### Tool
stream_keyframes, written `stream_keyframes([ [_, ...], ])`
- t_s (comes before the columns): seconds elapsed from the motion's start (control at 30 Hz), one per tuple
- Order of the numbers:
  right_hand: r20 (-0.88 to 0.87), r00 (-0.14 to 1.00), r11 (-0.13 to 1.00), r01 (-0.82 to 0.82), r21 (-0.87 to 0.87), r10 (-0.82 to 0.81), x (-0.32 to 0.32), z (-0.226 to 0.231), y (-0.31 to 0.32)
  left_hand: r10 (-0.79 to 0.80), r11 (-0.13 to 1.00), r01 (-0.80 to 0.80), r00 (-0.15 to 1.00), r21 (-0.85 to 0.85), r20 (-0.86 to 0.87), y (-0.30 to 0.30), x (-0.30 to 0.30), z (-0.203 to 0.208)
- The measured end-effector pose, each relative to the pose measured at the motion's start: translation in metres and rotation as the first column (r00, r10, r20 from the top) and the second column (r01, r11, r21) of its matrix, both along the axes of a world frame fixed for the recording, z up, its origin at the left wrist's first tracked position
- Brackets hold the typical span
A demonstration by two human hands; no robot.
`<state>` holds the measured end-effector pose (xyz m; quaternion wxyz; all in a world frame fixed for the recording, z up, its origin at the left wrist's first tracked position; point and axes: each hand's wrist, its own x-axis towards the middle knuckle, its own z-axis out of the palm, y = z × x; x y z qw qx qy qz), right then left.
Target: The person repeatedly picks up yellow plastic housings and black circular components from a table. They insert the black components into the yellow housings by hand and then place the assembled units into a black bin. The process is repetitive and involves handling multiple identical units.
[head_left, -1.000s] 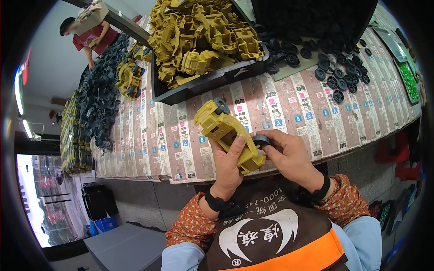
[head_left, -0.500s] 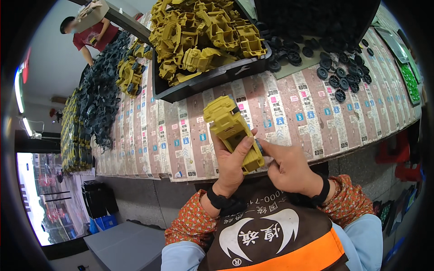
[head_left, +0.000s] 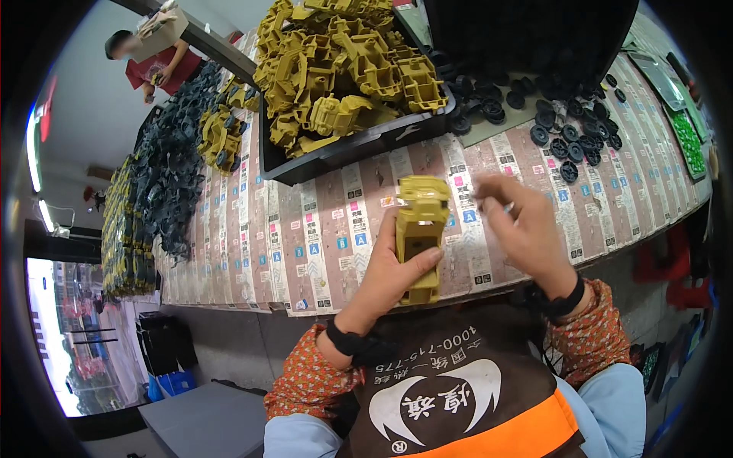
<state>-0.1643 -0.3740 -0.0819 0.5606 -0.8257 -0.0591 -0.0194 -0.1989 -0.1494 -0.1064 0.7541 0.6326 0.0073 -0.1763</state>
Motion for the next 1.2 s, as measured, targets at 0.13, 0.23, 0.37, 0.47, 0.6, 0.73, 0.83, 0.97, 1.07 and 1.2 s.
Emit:
stream_keyframes([
  [0.13, 0.08, 0.904, 0.907, -0.416, -0.067, 0.421, 0.003, 0.01, -0.014, -0.382, 0.882, 0.389, 0.921, 0.265, -0.079, 0.005, 0.016, 0.02],
  [0.23, -0.153, 0.914, 0.922, -0.352, 0.162, 0.375, -0.002, -0.008, -0.029, -0.331, 0.942, 0.311, 0.92, -0.122, -0.21, 0.017, 0.022, 0.031],
  [0.37, -0.427, 0.869, 0.84, 0.024, 0.543, 0.251, -0.026, -0.03, -0.043, -0.235, 0.829, 0.158, 0.969, -0.537, -0.078, 0.016, 0.022, 0.02],
  [0.47, -0.488, 0.829, 0.834, 0.048, 0.55, 0.274, -0.043, -0.034, -0.043, -0.087, 0.966, 0.091, 0.996, -0.244, 0.027, -0.008, 0.018, -0.002],
  [0.6, -0.498, 0.854, 0.982, -0.067, 0.178, 0.149, -0.03, -0.011, -0.075, -0.01, 0.929, -0.019, 0.997, -0.369, -0.076, -0.029, 0.03, 0.004],
  [0.73, 0.215, 0.926, 0.753, 0.377, -0.539, -0.31, 0.018, -0.052, -0.14, -0.148, 0.808, -0.004, 0.967, -0.589, -0.208, -0.026, 0.038, -0.004],
  [0.83, 0.288, 0.902, 0.587, 0.429, -0.686, -0.322, 0.036, -0.067, -0.156, -0.165, 0.786, -0.037, 0.95, -0.617, -0.267, -0.032, 0.035, 0.002],
  [0.97, 0.35, 0.902, 0.63, 0.429, -0.647, -0.255, 0.044, -0.074, -0.154, -0.136, 0.821, -0.041, 0.954, -0.569, -0.266, -0.032, 0.032, -0.007],
  [1.07, 0.219, 0.948, 0.795, 0.314, -0.519, -0.232, 0.037, -0.063, -0.136, -0.032, 0.912, -0.093, 0.955, -0.399, -0.296, -0.038, 0.03, -0.006],
  [1.2, -0.264, 0.962, 0.983, 0.117, 0.143, -0.076, 0.009, -0.02, -0.076, -0.061, 0.945, -0.04, 0.953, -0.325, -0.297, -0.04, 0.025, -0.01],
])
